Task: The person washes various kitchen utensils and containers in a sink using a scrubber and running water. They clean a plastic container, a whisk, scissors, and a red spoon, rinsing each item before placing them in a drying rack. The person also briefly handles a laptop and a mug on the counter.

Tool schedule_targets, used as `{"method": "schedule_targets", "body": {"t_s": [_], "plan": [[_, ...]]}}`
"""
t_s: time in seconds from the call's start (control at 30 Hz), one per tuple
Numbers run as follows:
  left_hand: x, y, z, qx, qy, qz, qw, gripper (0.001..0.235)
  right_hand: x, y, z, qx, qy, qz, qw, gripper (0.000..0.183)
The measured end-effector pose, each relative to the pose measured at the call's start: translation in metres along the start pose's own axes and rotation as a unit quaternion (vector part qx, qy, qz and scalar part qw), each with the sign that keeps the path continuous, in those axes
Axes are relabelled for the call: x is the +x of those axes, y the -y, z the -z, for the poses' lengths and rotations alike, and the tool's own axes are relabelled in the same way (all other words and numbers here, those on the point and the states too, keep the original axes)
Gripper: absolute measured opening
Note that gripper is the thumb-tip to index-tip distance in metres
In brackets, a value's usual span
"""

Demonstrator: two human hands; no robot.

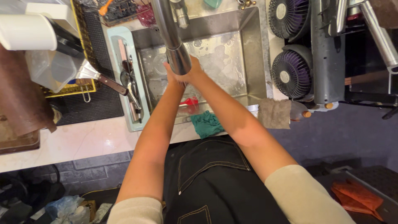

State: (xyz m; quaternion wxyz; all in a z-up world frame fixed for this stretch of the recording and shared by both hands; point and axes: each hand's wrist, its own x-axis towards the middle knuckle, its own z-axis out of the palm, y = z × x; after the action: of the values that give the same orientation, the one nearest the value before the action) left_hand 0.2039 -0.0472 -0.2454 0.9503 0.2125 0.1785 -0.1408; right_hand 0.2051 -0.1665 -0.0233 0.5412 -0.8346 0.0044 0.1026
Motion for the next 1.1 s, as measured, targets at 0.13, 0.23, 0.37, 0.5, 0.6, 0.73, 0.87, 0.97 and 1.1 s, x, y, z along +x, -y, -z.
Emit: {"method": "schedule_targets", "body": {"t_s": [0.13,0.23,0.37,0.5,0.6,0.73,0.87,0.97,1.1], "plan": [[-0.003,-0.005,-0.007,-0.026,0.028,0.01,0.999,0.052,-0.022,0.002,-0.013,0.013,-0.09,0.091,0.992,0.058],[-0.013,-0.009,-0.025,-0.054,0.054,0.018,0.997,0.054,-0.022,0.0,-0.015,0.01,-0.07,0.085,0.994,0.054],[-0.023,-0.008,-0.042,0.574,0.035,-0.223,0.787,0.047,0.002,-0.003,-0.021,-0.006,-0.041,0.072,0.997,0.049],[-0.032,-0.006,-0.039,0.133,0.092,0.025,0.987,0.039,0.041,-0.009,-0.03,-0.084,0.04,0.018,0.995,0.046],[-0.039,-0.007,-0.03,0.519,0.116,-0.092,0.842,0.035,0.052,-0.012,-0.034,-0.05,0.158,0.019,0.986,0.045],[-0.027,-0.01,-0.036,0.496,0.148,-0.078,0.852,0.031,0.024,-0.002,-0.012,-0.174,0.297,0.09,0.934,0.045],[-0.014,-0.011,-0.042,0.478,0.183,-0.039,0.858,0.028,-0.031,0.016,0.02,-0.059,0.167,0.034,0.984,0.036],[-0.005,-0.011,-0.045,0.49,0.21,-0.016,0.846,0.026,-0.054,0.025,0.035,-0.092,0.117,0.24,0.959,0.037],[-0.006,-0.003,-0.064,0.512,0.24,-0.002,0.825,0.024,-0.081,0.014,0.044,0.0,0.028,0.243,0.97,0.044]]}}
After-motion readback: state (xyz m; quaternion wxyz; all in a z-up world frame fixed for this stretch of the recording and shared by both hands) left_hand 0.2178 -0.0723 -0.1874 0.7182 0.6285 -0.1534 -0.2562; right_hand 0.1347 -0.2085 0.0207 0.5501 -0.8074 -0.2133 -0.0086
